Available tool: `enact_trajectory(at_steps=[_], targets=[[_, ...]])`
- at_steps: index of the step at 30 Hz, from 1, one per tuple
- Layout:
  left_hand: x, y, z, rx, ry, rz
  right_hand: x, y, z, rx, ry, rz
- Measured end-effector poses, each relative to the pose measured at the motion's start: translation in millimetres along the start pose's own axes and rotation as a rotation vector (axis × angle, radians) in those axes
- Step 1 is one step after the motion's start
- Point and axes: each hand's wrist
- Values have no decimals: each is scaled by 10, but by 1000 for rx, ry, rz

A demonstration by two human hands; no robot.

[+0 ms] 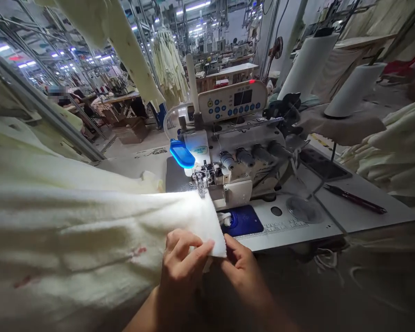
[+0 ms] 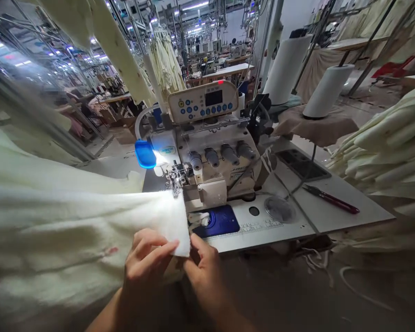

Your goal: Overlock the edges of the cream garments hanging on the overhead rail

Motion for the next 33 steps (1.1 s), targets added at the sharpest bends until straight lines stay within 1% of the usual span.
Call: enact_trajectory(at_steps=[3, 5, 8, 11, 13, 14, 15, 16, 17, 19, 20, 21, 22, 23, 25, 27, 29, 31, 33], targets=[[-34, 24, 48, 45, -47, 25, -171, 34, -73, -117, -16, 21], [-23, 35, 67, 49, -79, 51, -213, 66, -132, -183, -19, 30], [13, 54, 93, 33, -87, 83, -215, 88, -217, -155, -34, 39], [22, 85, 123, 112, -104, 22, -213, 79, -260, -122, -32, 74], [9, 107, 131, 238, -150, -14, -217, 86, -263, -162, -17, 74], [1, 117, 130, 290, -171, -21, -214, 101, -260, -204, 14, 61], [-5, 125, 126, 316, -183, -23, -205, 125, -256, -261, 74, 58], [-8, 130, 120, 317, -185, -14, -187, 156, -251, -333, 165, 80], [-7, 132, 114, 303, -182, -3, -160, 191, -245, -422, 297, 118], [6, 123, 108, 264, -181, 14, -84, 259, -236, -617, 622, 239], [16, 110, 110, 257, -177, 26, -43, 285, -235, -708, 767, 260], [26, 92, 114, 260, -170, 36, -6, 304, -237, -780, 876, 238], [36, 68, 118, 264, -157, 39, 23, 316, -242, -829, 947, 181], [44, 41, 121, 263, -136, 44, 40, 322, -251, -852, 986, 123], [55, -18, 111, 246, -109, 41, 43, 326, -273, -870, 983, 47], [58, -63, 67, 226, -127, -22, 22, 334, -292, -907, 952, 55], [61, -75, -3, 231, -181, -68, 17, 346, -295, -955, 947, 39], [72, -49, -77, 256, -219, -95, 51, 352, -279, -954, 1000, 34], [98, 6, -134, 285, -225, -119, 119, 345, -248, -918, 1055, 64]])
Point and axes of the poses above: each hand's wrist, its own x-axis towards the middle knuckle, its own y-axis out of the back of the hand, z = x × y, and after that the axes turned 2 degrees about y, right-handed
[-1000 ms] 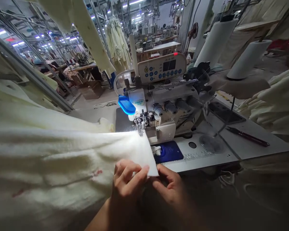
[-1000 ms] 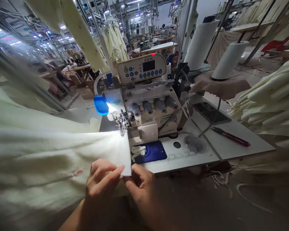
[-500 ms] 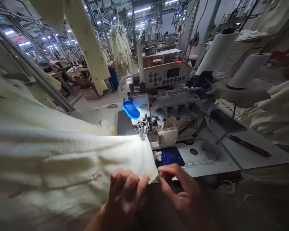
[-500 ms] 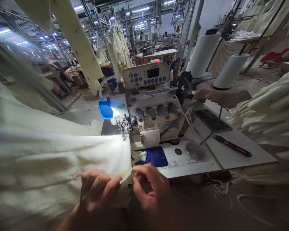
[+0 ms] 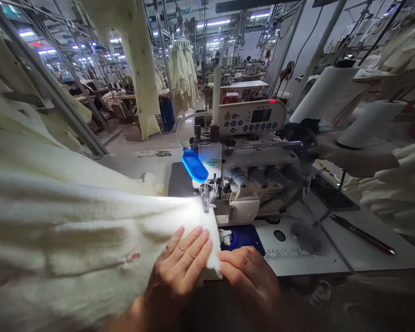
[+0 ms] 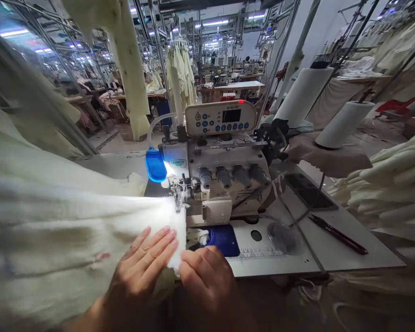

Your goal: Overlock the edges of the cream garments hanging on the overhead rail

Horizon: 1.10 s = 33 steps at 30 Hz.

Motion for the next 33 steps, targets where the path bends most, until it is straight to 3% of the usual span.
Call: enact_trajectory(at_steps=[6, 16, 24, 28, 33], targets=[[115, 98, -138, 53, -8, -107, 70, -201, 183, 42, -9, 138], [300, 69, -324, 188, 29, -245, 254, -290, 439, 15, -11, 104], [415, 1, -582, 147, 63, -371, 437, -329, 482, -216, -196, 81], [546, -51, -719, 115, 33, -446, 350, -373, 442, -285, -234, 161], [750, -181, -895, 167, 140, -532, 33, -362, 294, -195, -266, 208]])
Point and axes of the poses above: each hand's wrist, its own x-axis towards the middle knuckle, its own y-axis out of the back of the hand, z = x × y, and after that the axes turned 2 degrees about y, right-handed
